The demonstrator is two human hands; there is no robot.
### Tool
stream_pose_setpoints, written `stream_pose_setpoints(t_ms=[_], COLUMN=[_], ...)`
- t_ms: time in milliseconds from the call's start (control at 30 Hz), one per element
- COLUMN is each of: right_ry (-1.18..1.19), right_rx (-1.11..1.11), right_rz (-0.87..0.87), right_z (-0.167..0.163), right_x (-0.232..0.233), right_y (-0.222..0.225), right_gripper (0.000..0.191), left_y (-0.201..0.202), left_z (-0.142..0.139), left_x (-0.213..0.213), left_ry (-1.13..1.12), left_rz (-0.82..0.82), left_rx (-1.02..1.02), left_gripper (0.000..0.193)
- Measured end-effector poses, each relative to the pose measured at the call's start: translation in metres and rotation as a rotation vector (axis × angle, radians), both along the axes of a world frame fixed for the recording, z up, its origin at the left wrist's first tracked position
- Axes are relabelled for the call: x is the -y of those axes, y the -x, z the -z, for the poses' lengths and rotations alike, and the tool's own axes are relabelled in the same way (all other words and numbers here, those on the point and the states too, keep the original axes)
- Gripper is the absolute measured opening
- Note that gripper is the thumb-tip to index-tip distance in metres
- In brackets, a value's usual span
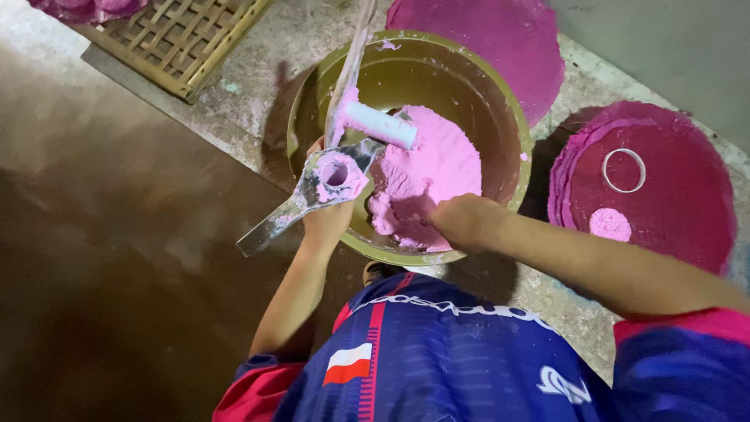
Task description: The person scoops pink dough from a large bowl into a handheld extruder mold, squeezes the tool to press out round dough discs onto a round board, then transfers the finished discs by hand onto a slatted bamboo tray with other completed discs, repeating the cycle.
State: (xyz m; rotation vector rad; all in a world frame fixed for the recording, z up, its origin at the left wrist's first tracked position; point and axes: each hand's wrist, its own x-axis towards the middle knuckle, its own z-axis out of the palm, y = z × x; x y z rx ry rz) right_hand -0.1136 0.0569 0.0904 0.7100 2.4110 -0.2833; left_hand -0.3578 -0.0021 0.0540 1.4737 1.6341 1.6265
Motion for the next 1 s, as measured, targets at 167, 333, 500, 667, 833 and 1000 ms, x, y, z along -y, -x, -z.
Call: stream_pose_setpoints(t_ms=[167,333,500,667,833,1000], right_ry=[0.353,0.426,0.509,-0.079,-0.577,-0.770], right_rx=[-0.277,-0.590,-0.892,-0.549,-0.158,-0.417], right_rz=[0.333,0.707,0.956,0.796,0.476,0.221], right_z=[-0.039,-0.099,-0.113,-0.139,-0.150,-0.123], right_x=[-0.005,0.011,0.015,0.018,0.029,0.060], right_y=[-0.046,-0.116,-0.135,-0.118,-0.064,-0.057], right_gripper=[0.028,0.038,0.036,0.037,0.043,0.042], left_y=[0.023,0.031,-0.015,-0.041,-0.071,-0.097], left_z=[0.011,0.009,-0.005,-0.037,-0.039,-0.015], left_x=[-0.016,-0.054,-0.072,-0.086,-0.098,-0.100], left_ry=[-0.127,-0.096,-0.155,-0.078,0.224,0.062], left_rz=[-0.046,-0.007,0.238,0.545,0.702,0.804], left_rx=[-0.394,-0.555,-0.682,-0.595,-0.475,-0.714], left_gripper=[0.060,0.071,0.078,0.085,0.082,0.049])
